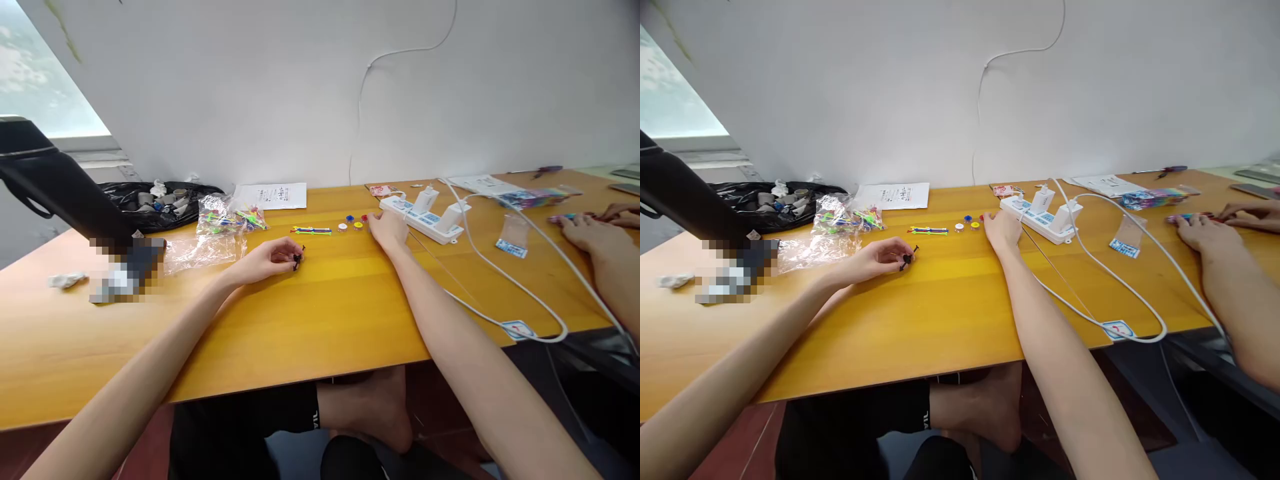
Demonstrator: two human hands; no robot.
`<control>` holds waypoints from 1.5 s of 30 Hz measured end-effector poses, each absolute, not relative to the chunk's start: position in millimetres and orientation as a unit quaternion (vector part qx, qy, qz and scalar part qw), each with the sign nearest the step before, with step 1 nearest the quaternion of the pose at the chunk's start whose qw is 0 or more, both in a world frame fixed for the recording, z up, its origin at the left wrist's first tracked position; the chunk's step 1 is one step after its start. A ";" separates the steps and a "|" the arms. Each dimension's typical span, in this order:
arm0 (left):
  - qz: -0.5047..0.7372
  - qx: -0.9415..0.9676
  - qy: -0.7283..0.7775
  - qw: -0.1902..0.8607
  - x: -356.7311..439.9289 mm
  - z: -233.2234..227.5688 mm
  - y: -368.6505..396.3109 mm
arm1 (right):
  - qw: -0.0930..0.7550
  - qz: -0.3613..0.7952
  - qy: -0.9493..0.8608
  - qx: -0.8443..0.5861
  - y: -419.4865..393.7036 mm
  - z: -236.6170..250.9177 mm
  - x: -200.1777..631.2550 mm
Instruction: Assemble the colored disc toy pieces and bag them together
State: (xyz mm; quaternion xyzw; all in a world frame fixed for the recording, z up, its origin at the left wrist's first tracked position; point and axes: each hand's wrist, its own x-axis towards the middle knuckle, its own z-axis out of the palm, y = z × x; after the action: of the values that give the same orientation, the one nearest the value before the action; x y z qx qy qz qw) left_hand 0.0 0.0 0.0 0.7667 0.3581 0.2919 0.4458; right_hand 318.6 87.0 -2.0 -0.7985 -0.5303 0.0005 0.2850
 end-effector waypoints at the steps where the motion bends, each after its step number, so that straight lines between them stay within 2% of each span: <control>1: 0.293 0.769 0.360 0.439 0.2 -0.3 0.3 | 0.297 -0.005 -0.531 -0.794 86.7 -0.8 318.4; 5: 0.313 0.766 0.366 0.425 0.7 1.1 0.4 | 0.368 -0.031 -0.568 -0.735 81.8 10.9 311.3; 9: 0.344 0.751 0.378 0.419 1.0 2.5 -0.6 | 0.414 -0.001 -0.653 -0.634 65.1 26.7 281.4; 14: 0.364 0.752 0.385 0.393 1.7 2.7 -1.4 | 0.368 0.072 -0.800 -0.469 34.5 25.3 225.5; 18: 0.383 0.743 0.388 0.388 2.2 4.2 -1.6 | 0.334 0.166 -0.848 -0.378 22.7 11.1 199.3; 27: 0.421 0.717 0.395 0.390 1.3 3.0 2.9 | 0.393 0.465 -0.722 -0.329 32.8 -1.5 193.5; 31: 0.461 0.688 0.393 0.399 0.0 1.1 4.6 | 0.382 0.556 -0.671 -0.307 38.1 -2.9 194.1; 38: 0.413 0.675 0.398 0.465 1.9 6.9 -1.2 | 0.367 0.603 -0.656 -0.267 33.8 3.9 201.3; 45: 0.364 0.718 0.394 0.444 -0.2 9.8 -3.8 | 0.316 0.643 -0.659 -0.230 30.5 6.3 207.8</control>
State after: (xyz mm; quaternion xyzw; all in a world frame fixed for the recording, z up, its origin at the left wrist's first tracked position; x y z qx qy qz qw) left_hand -0.2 -3.8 9.8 0.7181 0.3936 0.3643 0.4436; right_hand 207.8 30.5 6.3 -0.2302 -0.6588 0.6428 0.3159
